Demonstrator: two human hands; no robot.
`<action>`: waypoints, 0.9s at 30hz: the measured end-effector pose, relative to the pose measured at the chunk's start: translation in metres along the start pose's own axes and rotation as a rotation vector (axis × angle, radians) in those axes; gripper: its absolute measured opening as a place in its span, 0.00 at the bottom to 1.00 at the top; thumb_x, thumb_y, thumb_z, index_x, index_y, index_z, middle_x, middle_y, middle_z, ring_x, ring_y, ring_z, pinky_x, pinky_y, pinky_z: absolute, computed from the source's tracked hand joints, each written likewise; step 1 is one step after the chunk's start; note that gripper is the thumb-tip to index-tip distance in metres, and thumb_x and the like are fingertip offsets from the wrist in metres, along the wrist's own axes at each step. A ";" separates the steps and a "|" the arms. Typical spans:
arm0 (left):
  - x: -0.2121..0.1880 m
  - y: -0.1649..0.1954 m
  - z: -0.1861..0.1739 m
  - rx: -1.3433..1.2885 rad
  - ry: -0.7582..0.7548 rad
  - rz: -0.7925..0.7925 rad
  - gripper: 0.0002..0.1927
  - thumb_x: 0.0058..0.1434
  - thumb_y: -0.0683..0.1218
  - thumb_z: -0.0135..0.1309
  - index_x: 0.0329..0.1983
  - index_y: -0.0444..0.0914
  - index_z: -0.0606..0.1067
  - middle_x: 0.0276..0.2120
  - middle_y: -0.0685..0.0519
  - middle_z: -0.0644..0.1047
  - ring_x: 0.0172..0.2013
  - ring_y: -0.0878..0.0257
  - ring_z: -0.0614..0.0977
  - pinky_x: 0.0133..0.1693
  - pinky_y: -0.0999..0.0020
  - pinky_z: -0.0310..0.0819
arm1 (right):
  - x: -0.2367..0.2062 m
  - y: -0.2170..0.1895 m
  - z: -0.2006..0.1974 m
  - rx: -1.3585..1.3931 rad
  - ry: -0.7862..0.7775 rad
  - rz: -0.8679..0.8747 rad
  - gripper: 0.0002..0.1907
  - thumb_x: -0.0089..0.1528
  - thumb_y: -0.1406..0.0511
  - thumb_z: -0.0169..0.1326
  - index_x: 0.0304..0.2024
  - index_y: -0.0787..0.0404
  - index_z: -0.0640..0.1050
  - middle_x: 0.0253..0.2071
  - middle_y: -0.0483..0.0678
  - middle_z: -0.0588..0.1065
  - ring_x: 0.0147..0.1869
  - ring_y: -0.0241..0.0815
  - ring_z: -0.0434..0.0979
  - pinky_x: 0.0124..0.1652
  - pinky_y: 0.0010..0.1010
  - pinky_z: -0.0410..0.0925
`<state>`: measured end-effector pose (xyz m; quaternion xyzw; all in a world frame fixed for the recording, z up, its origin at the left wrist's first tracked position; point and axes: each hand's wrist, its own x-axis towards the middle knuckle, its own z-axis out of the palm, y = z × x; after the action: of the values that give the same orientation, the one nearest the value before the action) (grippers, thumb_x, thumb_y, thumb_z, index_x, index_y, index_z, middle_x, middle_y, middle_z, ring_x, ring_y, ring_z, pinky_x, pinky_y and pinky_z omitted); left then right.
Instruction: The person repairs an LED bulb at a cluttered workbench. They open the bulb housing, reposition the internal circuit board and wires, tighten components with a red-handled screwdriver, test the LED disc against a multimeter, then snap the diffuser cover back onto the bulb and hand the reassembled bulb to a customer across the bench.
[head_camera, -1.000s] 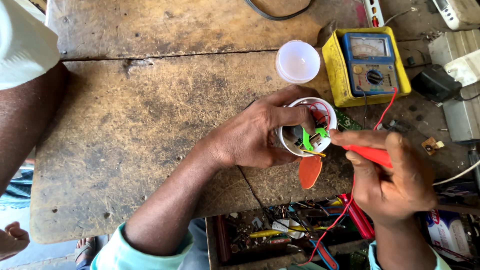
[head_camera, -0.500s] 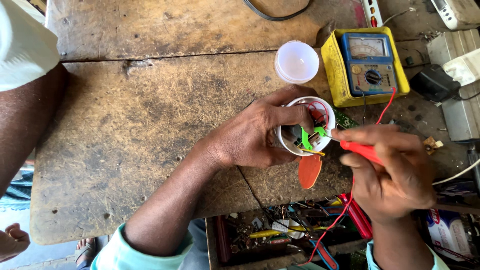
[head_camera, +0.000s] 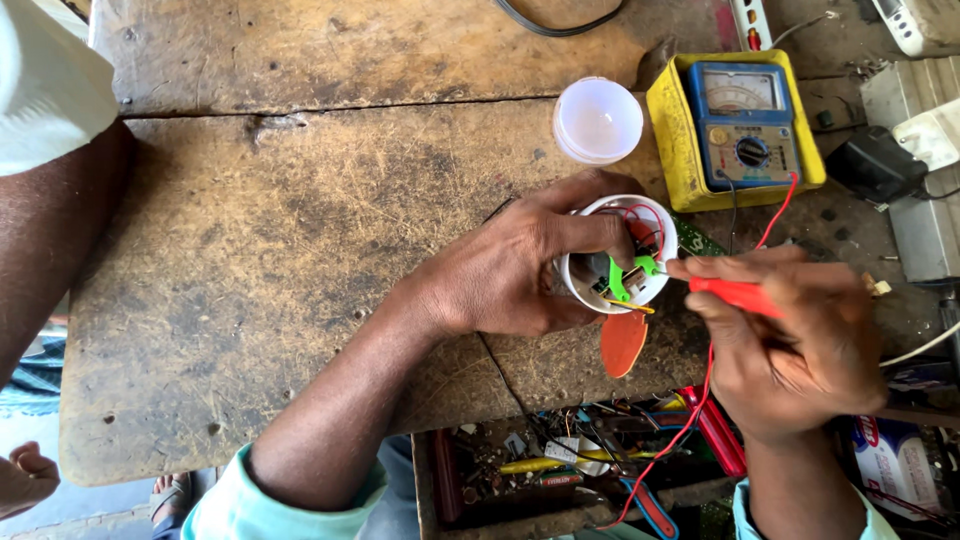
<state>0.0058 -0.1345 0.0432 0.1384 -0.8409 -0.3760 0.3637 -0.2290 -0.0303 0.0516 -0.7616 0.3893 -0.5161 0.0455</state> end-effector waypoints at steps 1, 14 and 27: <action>0.000 0.000 0.000 0.003 -0.001 0.013 0.28 0.45 0.41 0.75 0.49 0.44 0.76 0.65 0.45 0.70 0.67 0.46 0.74 0.66 0.56 0.74 | 0.001 0.001 -0.001 -0.059 -0.001 -0.045 0.35 0.66 0.82 0.59 0.69 0.51 0.67 0.47 0.57 0.74 0.49 0.51 0.84 0.50 0.42 0.79; 0.000 -0.002 0.001 -0.010 -0.017 -0.018 0.29 0.44 0.42 0.75 0.48 0.44 0.75 0.65 0.45 0.69 0.67 0.46 0.74 0.65 0.57 0.75 | 0.011 -0.004 0.001 -0.127 -0.017 0.071 0.21 0.63 0.83 0.59 0.52 0.59 0.74 0.42 0.59 0.77 0.44 0.52 0.84 0.43 0.39 0.79; -0.001 -0.002 0.000 -0.028 -0.002 -0.014 0.28 0.45 0.41 0.75 0.49 0.44 0.75 0.66 0.45 0.69 0.67 0.46 0.74 0.65 0.57 0.76 | 0.000 0.001 -0.005 0.022 -0.059 -0.004 0.37 0.68 0.83 0.56 0.74 0.49 0.66 0.54 0.53 0.76 0.52 0.49 0.84 0.51 0.39 0.80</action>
<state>0.0065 -0.1350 0.0411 0.1387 -0.8350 -0.3903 0.3622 -0.2334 -0.0289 0.0534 -0.7768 0.3806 -0.4976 0.0640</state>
